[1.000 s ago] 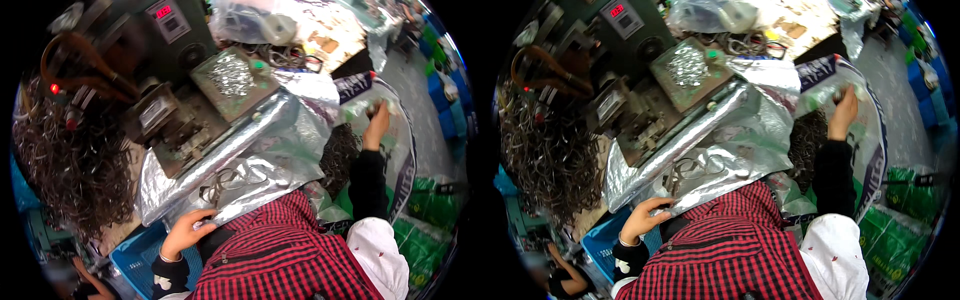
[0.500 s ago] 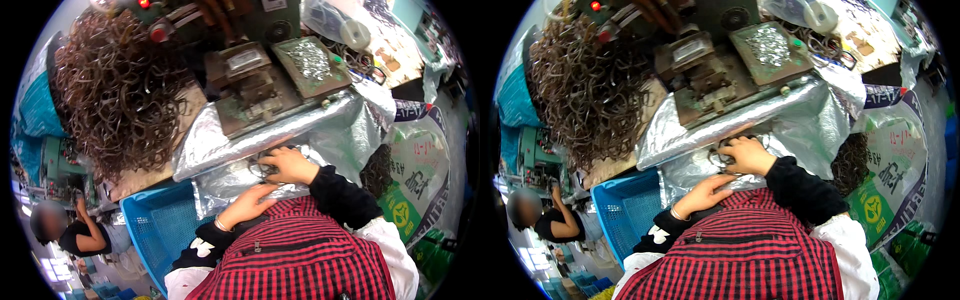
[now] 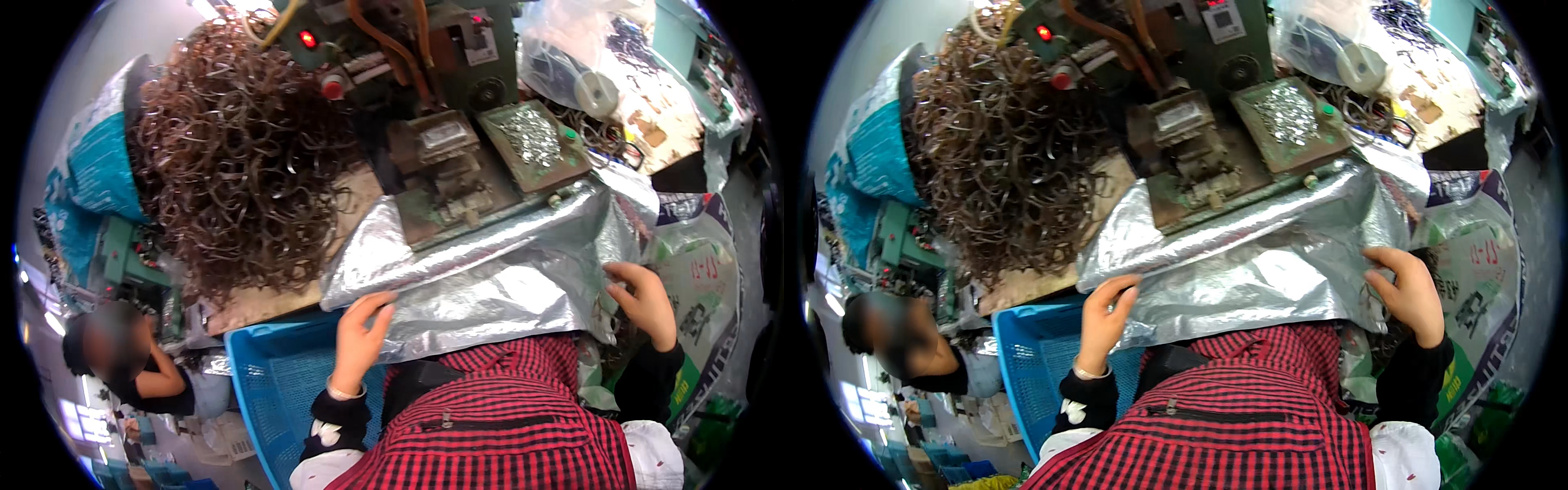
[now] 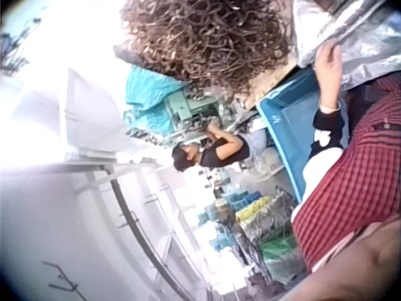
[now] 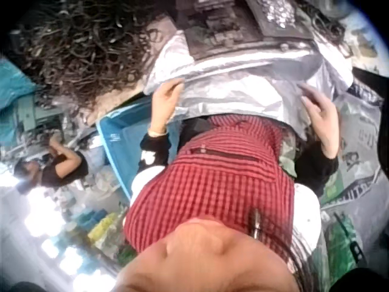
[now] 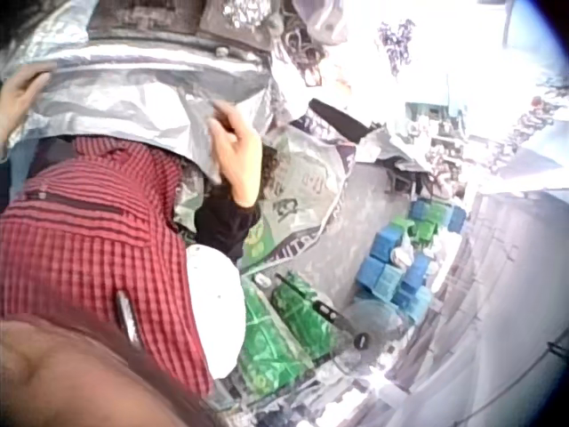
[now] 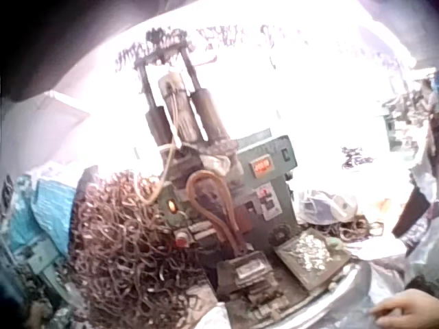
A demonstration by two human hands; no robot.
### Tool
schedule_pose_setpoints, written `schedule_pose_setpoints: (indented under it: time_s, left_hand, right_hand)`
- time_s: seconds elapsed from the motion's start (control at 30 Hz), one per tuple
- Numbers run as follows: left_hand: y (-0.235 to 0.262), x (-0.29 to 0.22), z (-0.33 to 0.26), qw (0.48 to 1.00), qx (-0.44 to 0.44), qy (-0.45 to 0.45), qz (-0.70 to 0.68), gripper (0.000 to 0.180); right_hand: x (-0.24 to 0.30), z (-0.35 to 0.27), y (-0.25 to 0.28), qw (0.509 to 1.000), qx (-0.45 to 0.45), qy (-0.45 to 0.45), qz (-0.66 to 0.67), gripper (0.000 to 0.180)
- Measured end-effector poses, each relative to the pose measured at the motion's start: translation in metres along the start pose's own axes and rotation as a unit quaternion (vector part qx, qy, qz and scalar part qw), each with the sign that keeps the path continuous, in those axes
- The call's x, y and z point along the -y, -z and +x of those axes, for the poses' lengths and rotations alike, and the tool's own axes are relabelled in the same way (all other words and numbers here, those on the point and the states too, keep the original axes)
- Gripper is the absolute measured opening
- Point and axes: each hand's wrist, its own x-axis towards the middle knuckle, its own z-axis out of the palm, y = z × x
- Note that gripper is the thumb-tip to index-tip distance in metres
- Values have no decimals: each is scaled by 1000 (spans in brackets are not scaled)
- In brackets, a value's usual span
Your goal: The person repeatedly picks small metal pieces from a tray and inserts them into a press machine to attach them to a coiled metal wire. The person then removes the assembled part and places it into a pile. The process is repeated continuously.
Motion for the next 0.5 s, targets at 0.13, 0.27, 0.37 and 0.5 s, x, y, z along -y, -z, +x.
schedule_pose_setpoints:
  time_s: [0.13, 0.27, 0.37, 0.5]
  left_hand:
    - [-8, -15, 15, 990, -1, -105, 93, 18]
    - [17, -5, 21, 976, -140, -100, 134, 13]
    - [68, 17, 21, 966, -246, -44, 62, 13]
    - [139, 17, 69, 948, -292, -62, 113, 12]
  right_hand:
    - [126, 34, 36, 758, 257, 252, 544, 24]
    - [166, 40, 51, 435, 349, 441, 703, 13]
    - [199, 35, 37, 301, 341, 465, 760, 19]
    - [215, 33, 50, 317, 346, 475, 745, 30]
